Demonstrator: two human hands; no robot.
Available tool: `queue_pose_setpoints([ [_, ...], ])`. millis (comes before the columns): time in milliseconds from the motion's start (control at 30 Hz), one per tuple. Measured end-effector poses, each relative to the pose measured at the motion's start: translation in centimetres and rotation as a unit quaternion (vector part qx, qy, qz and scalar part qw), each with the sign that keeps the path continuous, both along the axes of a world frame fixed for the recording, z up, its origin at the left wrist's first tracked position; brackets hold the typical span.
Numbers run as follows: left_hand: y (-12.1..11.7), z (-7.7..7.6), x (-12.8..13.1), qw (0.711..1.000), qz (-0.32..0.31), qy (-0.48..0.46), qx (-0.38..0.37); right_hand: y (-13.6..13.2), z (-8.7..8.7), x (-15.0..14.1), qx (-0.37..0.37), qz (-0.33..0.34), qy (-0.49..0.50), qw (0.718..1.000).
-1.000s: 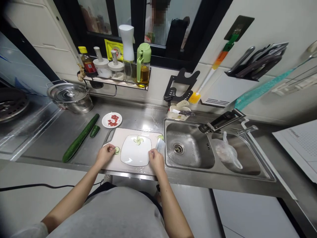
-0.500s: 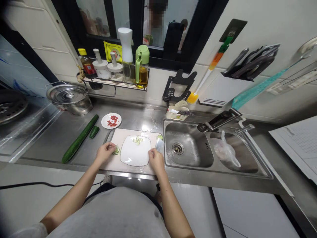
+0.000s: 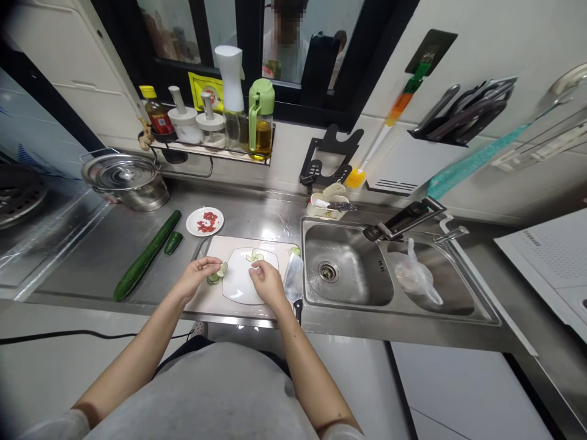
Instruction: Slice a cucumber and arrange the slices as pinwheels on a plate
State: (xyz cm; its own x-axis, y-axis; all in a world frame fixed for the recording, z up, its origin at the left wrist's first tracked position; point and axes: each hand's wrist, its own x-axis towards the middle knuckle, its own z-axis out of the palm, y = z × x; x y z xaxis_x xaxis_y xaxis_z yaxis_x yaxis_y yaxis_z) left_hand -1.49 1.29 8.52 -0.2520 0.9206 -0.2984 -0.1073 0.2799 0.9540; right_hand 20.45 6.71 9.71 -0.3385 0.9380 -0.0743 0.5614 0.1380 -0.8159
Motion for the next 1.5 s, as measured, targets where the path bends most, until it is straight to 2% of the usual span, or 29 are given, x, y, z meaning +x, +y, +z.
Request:
queue_pose_setpoints([
  [167, 0.0, 1.2, 1.0, 0.999, -0.031, -0.028, 0.013, -0.1, 0.0, -2.7, -0.032, 0.072, 0.132, 0.988],
  [267, 0.1, 1.6, 1.6, 0.998, -0.049, -0.037, 0.018, -0.1, 0.0, -3.8, -0.057, 0.090, 0.153, 0.982],
  [367, 0.1, 1.7, 2.0, 0.998, -0.055, -0.025, 0.023, 0.0, 0.1, -4.2, -0.061, 0.079, 0.145, 0.984],
  [533, -0.1, 1.7, 2.7, 0.999, -0.019, 0.017, 0.028, 0.3, 0.7, -3.4, -0.039, 0.069, 0.153, 0.985],
  [700, 0.0, 1.8, 4.0, 0.997, -0.042, -0.059, -0.033, 0.4, 1.1, -2.4, 0.002, 0.089, 0.140, 0.986],
  [867, 0.7, 1.6, 4.6, 0.987, -0.032, -0.141, -0.063, 0.6, 1.4, -1.6, 0.053, 0.113, 0.113, 0.986],
  [1033, 1.4, 1.9, 4.8, 0.990, -0.031, -0.122, -0.059, 0.7, 1.3, -0.7, 0.071, 0.104, 0.090, 0.988],
  [1233, 2.1, 2.3, 5.4, 0.996, -0.012, -0.089, 0.019, 0.6, 0.6, -0.5, 0.021, 0.059, 0.117, 0.991],
  [1500, 2.7, 0.8, 5.7, 0.996, -0.030, -0.062, 0.063, 1.1, -0.7, -0.8, -0.114, -0.007, 0.189, 0.975],
])
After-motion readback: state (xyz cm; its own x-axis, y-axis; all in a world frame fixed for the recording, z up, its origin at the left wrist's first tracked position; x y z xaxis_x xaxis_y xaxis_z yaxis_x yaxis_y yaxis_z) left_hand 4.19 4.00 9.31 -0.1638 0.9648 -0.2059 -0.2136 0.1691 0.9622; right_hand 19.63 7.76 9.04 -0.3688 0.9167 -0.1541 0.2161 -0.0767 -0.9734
